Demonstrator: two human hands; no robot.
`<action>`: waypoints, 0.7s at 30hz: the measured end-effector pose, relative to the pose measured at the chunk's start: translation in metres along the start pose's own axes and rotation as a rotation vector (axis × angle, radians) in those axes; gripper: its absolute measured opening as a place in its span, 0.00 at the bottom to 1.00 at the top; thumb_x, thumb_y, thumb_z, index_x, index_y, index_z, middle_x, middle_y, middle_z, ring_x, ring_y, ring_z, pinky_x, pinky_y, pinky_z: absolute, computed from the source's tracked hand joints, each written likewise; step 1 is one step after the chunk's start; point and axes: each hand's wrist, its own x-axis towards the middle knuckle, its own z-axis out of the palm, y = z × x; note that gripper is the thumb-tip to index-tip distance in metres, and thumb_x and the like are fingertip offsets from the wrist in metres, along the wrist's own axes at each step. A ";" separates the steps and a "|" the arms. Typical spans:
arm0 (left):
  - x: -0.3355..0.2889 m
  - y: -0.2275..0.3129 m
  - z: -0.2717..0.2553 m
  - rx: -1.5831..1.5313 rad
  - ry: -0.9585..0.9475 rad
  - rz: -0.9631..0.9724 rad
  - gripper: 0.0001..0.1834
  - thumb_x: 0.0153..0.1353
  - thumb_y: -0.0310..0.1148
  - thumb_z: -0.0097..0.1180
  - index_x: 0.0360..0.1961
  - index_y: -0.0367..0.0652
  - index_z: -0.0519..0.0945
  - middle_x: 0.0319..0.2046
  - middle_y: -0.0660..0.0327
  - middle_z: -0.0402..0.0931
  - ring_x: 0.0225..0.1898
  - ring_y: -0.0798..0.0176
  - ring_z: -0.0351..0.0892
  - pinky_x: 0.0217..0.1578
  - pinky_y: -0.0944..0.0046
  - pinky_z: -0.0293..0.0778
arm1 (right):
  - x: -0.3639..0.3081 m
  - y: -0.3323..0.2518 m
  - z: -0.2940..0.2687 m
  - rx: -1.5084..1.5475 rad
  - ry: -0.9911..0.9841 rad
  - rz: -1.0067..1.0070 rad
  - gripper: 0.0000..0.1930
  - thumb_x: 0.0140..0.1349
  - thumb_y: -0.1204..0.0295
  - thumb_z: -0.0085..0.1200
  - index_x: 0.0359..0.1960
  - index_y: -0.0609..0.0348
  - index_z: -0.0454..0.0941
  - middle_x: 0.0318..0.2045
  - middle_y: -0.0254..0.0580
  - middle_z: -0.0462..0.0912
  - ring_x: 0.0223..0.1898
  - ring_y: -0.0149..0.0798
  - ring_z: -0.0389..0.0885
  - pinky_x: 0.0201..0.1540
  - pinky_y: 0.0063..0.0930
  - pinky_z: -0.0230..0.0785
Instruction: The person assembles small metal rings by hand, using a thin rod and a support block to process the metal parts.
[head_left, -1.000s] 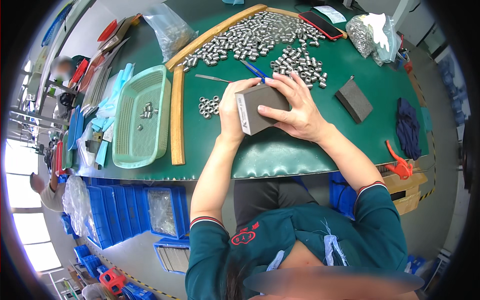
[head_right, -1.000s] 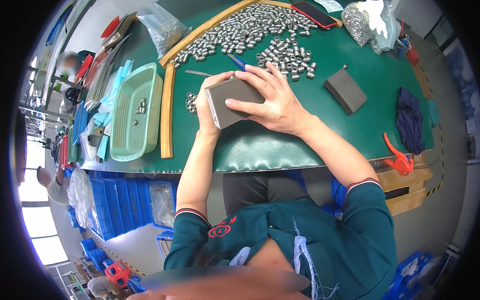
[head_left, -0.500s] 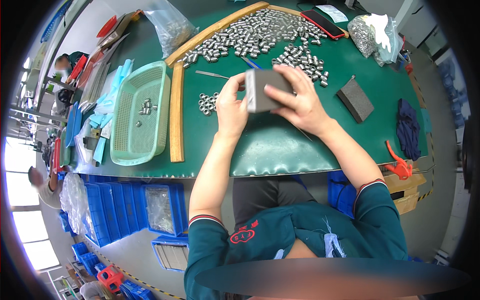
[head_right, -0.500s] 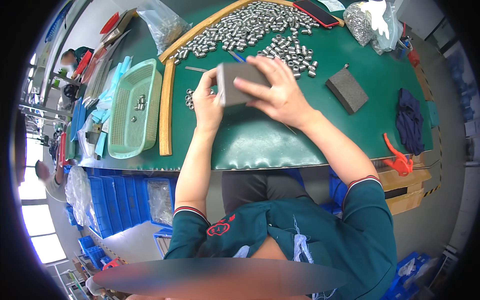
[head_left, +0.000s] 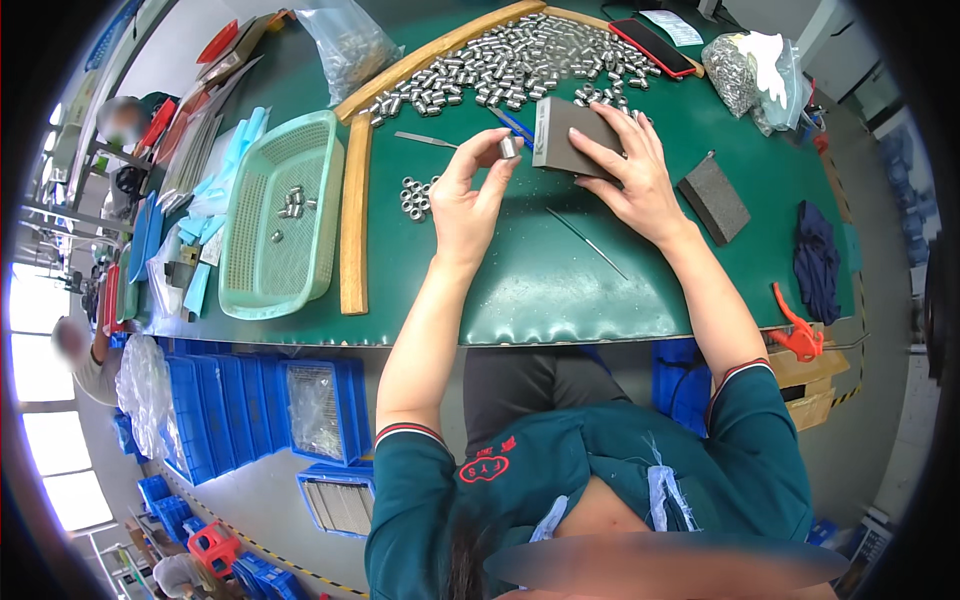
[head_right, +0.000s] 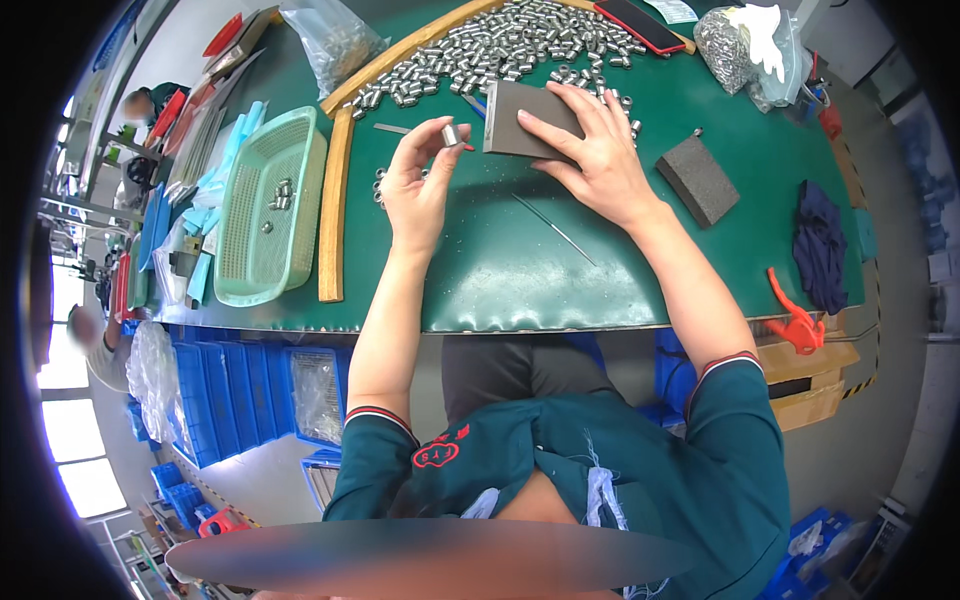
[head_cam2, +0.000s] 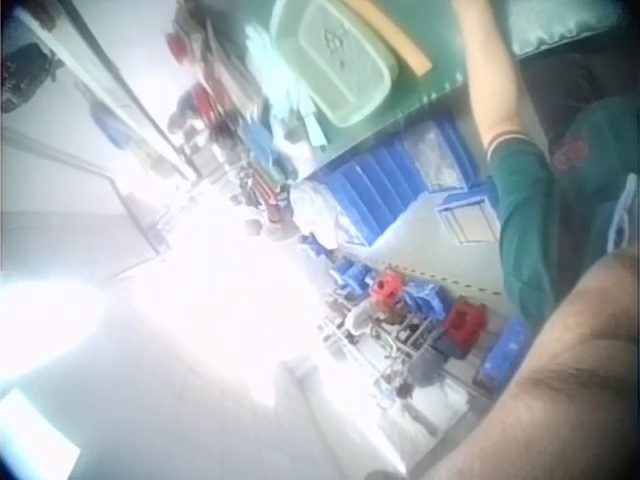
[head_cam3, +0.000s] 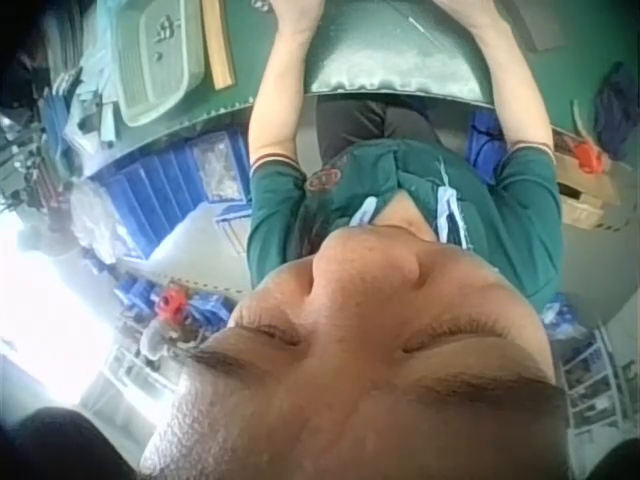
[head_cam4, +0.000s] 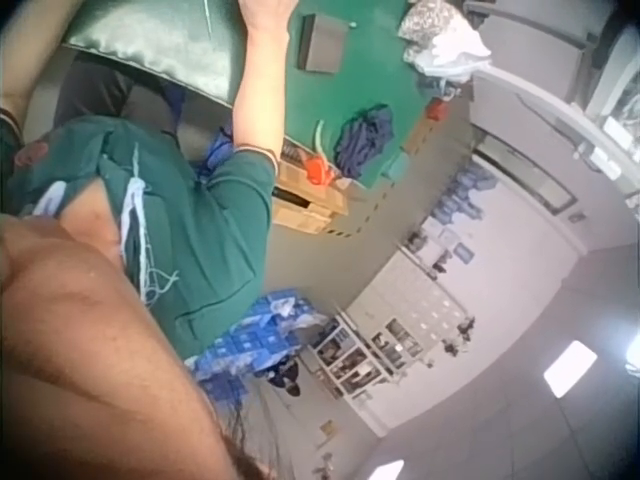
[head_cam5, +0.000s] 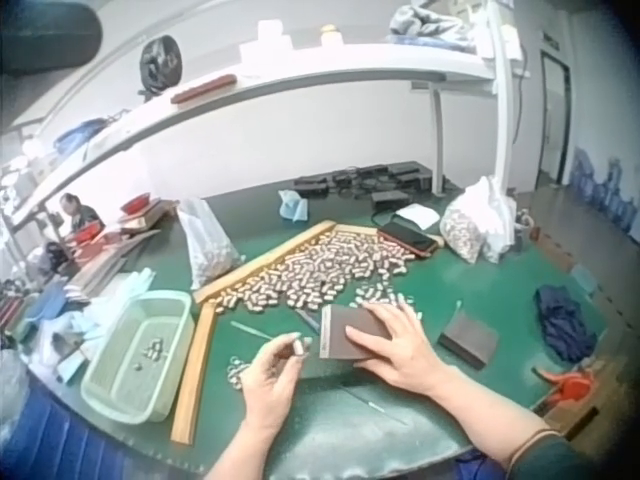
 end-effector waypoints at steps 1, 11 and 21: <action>0.000 0.000 0.001 -0.169 -0.013 -0.084 0.16 0.60 0.20 0.54 0.50 0.39 0.75 0.37 0.63 0.79 0.40 0.70 0.77 0.45 0.70 0.72 | 0.001 -0.004 0.000 0.000 -0.001 -0.001 0.31 0.47 0.66 0.65 0.57 0.34 0.73 0.61 0.44 0.65 0.62 0.49 0.64 0.63 0.60 0.47; 0.000 -0.001 -0.007 0.230 -0.076 0.052 0.18 0.50 0.19 0.59 0.44 0.40 0.78 0.36 0.57 0.79 0.38 0.58 0.80 0.41 0.63 0.74 | -0.001 -0.039 0.004 0.145 -0.047 -0.208 0.33 0.41 0.66 0.67 0.54 0.29 0.75 0.62 0.43 0.65 0.62 0.49 0.64 0.63 0.58 0.49; 0.001 -0.007 -0.004 0.269 0.002 0.173 0.17 0.49 0.19 0.60 0.43 0.40 0.79 0.37 0.57 0.80 0.38 0.58 0.80 0.41 0.63 0.74 | 0.005 -0.020 0.003 0.132 0.022 -0.138 0.33 0.41 0.66 0.67 0.55 0.32 0.75 0.61 0.42 0.66 0.61 0.49 0.66 0.61 0.60 0.51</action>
